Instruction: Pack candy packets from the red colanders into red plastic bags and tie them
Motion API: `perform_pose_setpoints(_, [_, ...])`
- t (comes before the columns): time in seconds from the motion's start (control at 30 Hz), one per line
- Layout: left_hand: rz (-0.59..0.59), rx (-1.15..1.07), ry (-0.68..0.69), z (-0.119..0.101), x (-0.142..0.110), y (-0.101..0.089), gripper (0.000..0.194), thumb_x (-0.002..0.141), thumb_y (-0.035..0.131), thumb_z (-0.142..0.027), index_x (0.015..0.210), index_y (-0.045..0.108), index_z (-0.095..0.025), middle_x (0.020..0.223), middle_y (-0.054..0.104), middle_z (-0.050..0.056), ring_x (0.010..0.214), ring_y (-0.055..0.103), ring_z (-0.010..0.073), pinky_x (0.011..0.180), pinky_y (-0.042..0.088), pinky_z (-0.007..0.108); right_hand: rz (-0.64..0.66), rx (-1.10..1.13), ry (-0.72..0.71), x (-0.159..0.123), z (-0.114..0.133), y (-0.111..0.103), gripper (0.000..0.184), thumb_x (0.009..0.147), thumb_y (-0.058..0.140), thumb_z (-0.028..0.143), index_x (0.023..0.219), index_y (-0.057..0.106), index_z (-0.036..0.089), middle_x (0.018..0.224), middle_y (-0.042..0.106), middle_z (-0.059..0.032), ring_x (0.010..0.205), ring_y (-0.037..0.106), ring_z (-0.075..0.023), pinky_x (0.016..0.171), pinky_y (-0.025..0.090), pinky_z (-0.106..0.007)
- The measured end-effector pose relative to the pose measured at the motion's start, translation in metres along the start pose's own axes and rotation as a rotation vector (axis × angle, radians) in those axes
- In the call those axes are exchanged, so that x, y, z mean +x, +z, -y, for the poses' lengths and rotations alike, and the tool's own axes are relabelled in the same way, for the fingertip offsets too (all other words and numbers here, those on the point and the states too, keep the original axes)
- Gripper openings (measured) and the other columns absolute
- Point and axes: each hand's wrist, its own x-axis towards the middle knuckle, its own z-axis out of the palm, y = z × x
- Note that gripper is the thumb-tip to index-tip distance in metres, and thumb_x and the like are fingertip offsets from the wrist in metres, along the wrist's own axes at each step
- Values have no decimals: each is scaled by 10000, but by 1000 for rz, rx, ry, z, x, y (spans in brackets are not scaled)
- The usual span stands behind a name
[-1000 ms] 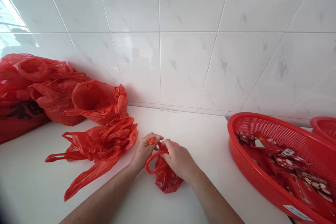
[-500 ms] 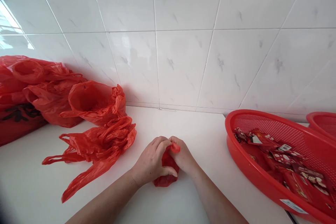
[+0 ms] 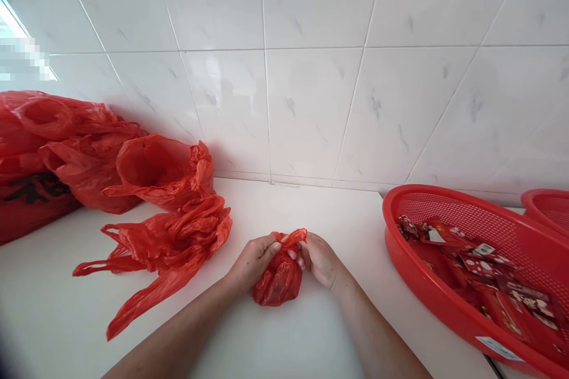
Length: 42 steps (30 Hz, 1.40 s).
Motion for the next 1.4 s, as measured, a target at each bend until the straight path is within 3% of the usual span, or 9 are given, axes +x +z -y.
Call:
perform_pose_setpoints(0.17, [-62,27,-35,9,3,7,78,774,554,-249,791,597,-187,722,597,-6,651,519,135,602,407,235,-65,-10,-10,1,-4,5,246,719,641,370,650,497,183,529,411,67,461,279,-57,460,206,-212])
perform_pose_setpoints(0.3, [35,-101,-8,3,1,7,267,767,492,-145,979,643,-203,941,646,33,823,583,162,726,443,251,-18,-66,-38,-1,-3,5,237,721,662,360,698,505,184,595,499,54,505,387,-64,498,279,-203])
perform_pose_setpoints(0.43, [69,0,23,-3,-1,4,278,762,440,-115,895,666,-208,867,654,12,789,576,158,695,427,241,34,-120,-75,-3,0,8,213,700,673,272,771,486,199,728,584,28,651,511,-111,616,384,-239])
perform_pose_setpoints(0.63, [25,337,107,-2,-1,0,210,729,425,-89,689,602,-194,678,592,-10,622,499,130,569,347,227,-40,-376,-117,-4,-2,14,121,723,599,228,758,485,210,676,524,41,613,459,-110,565,367,-236])
perform_pose_setpoints(0.8, [-32,499,207,0,0,-2,195,729,435,-82,599,541,-182,603,539,1,531,419,114,511,257,236,-57,-512,-95,-6,2,17,106,747,583,290,727,542,195,690,564,12,631,498,-127,578,401,-258])
perform_pose_setpoints(1.03, [6,801,181,-1,0,-2,187,706,418,-52,631,540,-173,632,526,-3,548,395,107,511,257,231,-70,-593,-69,-7,-1,17,36,710,548,222,739,552,201,695,577,12,621,517,-126,555,418,-246])
perform_pose_setpoints(1.23, [-40,746,125,-3,1,2,140,699,431,-90,634,515,-180,650,550,-19,572,428,98,521,286,217,-158,-684,-147,-4,-4,16,144,640,461,108,726,493,219,622,490,52,561,433,-93,513,359,-210])
perform_pose_setpoints(1.4, [-19,561,58,1,1,4,104,695,453,-130,603,461,-177,570,479,-43,557,403,90,499,282,200,-273,-691,-172,-4,-2,18,168,667,448,135,789,510,232,752,580,36,631,499,-108,564,402,-223])
